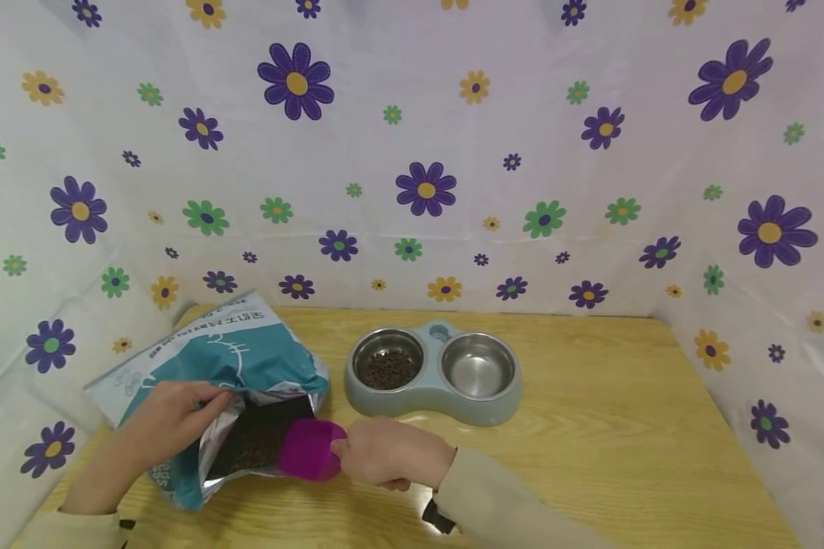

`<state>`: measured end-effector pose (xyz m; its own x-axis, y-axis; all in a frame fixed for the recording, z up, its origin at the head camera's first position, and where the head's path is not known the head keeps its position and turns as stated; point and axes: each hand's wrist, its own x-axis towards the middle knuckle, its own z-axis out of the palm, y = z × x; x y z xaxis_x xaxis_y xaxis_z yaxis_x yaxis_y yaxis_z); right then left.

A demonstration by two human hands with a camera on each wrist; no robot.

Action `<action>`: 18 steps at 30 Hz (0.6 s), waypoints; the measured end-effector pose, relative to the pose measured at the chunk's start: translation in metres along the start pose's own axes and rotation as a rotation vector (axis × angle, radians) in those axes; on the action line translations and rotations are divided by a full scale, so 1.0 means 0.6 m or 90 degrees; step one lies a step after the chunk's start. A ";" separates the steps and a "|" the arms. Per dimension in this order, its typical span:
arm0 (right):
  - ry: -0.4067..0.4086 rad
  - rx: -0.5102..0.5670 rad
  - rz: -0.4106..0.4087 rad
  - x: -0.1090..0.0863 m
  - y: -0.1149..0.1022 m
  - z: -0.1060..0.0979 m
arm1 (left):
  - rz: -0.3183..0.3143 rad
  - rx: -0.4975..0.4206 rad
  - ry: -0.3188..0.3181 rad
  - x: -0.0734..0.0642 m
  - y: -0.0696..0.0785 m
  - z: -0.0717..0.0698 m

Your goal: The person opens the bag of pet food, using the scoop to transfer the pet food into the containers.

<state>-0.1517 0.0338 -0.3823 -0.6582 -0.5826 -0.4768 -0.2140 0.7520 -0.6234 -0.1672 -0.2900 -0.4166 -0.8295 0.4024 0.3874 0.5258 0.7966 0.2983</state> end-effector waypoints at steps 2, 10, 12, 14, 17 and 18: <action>-0.001 0.014 -0.003 0.005 0.002 0.002 | -0.005 -0.008 -0.003 0.000 0.001 0.003; 0.013 0.178 -0.005 0.030 0.015 0.032 | -0.006 -0.016 -0.011 -0.002 0.000 0.005; 0.025 0.198 -0.014 0.033 0.019 0.041 | -0.006 -0.021 -0.011 -0.002 0.000 0.006; 0.032 0.210 -0.025 0.033 0.025 0.047 | -0.009 -0.027 -0.014 -0.003 0.000 0.007; 0.038 0.225 -0.038 0.026 0.036 0.051 | -0.017 -0.029 -0.022 -0.003 0.000 0.005; 0.037 0.234 -0.038 0.024 0.040 0.052 | -0.017 -0.029 -0.022 -0.003 0.001 0.004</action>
<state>-0.1437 0.0340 -0.4236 -0.6944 -0.5955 -0.4040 0.0139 0.5502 -0.8349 -0.1659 -0.2893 -0.4193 -0.8491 0.3973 0.3481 0.5107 0.7859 0.3486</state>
